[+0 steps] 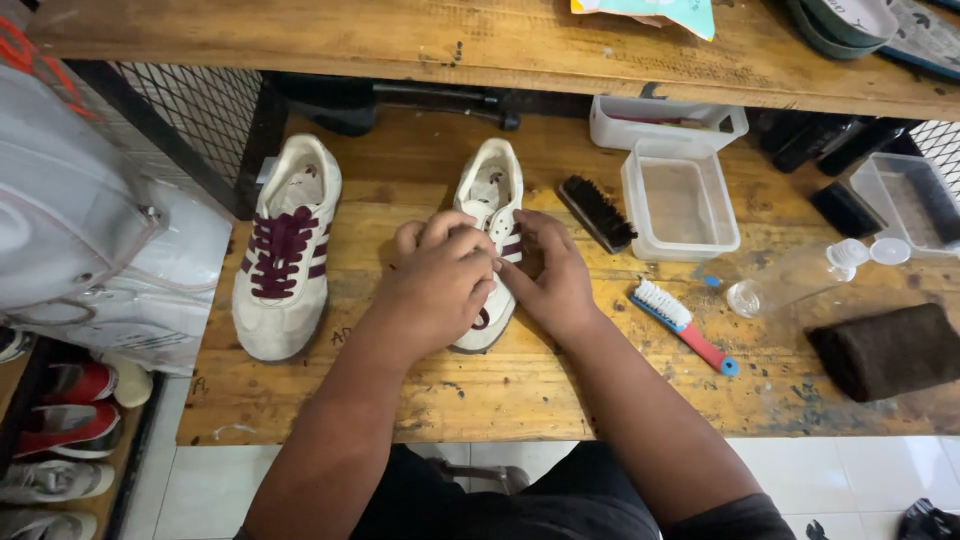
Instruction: The person is unlacing a white sneaker with maroon laces on a wooden workbench.
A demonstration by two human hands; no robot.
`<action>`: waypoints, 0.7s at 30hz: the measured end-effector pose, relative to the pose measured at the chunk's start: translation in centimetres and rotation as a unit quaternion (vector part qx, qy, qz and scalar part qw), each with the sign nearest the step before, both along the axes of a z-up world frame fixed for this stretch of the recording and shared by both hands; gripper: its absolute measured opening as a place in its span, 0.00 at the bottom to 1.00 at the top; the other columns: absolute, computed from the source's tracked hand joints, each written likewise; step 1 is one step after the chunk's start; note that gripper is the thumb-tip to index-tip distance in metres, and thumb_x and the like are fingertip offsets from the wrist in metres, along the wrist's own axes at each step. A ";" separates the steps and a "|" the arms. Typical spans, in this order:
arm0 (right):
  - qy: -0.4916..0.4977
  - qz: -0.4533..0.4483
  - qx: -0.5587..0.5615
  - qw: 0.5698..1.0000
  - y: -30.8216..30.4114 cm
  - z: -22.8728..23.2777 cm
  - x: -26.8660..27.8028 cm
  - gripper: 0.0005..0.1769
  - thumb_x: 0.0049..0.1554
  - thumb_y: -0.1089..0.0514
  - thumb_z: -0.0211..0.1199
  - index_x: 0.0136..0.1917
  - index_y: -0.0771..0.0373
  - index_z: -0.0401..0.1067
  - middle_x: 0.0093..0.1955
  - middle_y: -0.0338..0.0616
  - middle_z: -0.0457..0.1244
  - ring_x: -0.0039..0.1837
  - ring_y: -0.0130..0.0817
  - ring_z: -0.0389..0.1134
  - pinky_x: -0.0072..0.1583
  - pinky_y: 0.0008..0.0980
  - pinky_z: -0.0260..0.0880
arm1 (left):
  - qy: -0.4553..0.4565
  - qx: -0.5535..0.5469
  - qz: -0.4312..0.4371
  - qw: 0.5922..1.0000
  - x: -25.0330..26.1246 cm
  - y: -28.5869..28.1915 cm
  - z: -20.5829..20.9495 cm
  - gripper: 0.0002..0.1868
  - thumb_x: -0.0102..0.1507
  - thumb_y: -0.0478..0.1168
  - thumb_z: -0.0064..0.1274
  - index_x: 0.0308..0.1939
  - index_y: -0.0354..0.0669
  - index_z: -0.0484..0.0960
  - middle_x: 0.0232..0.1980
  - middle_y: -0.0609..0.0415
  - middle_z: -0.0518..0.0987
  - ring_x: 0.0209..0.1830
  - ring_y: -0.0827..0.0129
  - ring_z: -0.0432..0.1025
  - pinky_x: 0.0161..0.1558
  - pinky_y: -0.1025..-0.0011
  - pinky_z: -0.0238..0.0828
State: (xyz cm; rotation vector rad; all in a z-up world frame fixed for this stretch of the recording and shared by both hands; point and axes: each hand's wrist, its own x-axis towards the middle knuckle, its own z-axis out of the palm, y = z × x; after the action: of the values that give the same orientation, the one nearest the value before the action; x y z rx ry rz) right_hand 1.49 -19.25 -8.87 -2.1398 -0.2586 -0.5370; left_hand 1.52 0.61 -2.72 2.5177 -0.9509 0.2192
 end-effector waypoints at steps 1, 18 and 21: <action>0.000 0.001 0.000 1.000 0.0 0.1 0.0 0.34 0.52 0.51 0.77 0.68 0.58 0.70 0.66 0.47 0.64 0.61 0.54 0.72 0.61 0.49 0.76 | 0.000 0.000 0.001 1.000 0.2 0.0 -0.3 0.08 0.64 0.44 0.50 0.30 0.52 0.79 0.50 0.64 0.78 0.72 0.64 0.58 0.66 0.50 0.46; 0.046 -0.009 0.008 0.999 -0.1 0.1 0.1 0.36 0.51 0.49 0.78 0.69 0.55 0.69 0.67 0.44 0.64 0.63 0.52 0.71 0.63 0.49 0.75 | -0.099 -0.330 -0.080 0.935 1.3 2.9 1.3 0.18 0.65 0.55 0.55 0.44 0.44 0.82 0.45 0.49 0.77 0.45 0.51 0.73 0.47 0.59 0.67; 0.054 -0.015 0.005 0.998 -0.1 0.0 0.1 0.36 0.51 0.50 0.76 0.70 0.53 0.68 0.67 0.43 0.64 0.64 0.49 0.70 0.64 0.46 0.74 | -0.026 -0.105 -0.053 0.993 -1.1 1.7 3.9 0.14 0.56 0.50 0.61 0.43 0.52 0.87 0.61 0.48 0.76 0.65 0.41 0.65 0.57 0.43 0.59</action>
State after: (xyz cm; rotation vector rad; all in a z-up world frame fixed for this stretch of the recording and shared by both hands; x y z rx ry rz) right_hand 1.55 -19.34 -8.86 -2.1576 -0.1641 -0.4364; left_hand 0.46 2.28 1.19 2.2737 -1.0223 0.3360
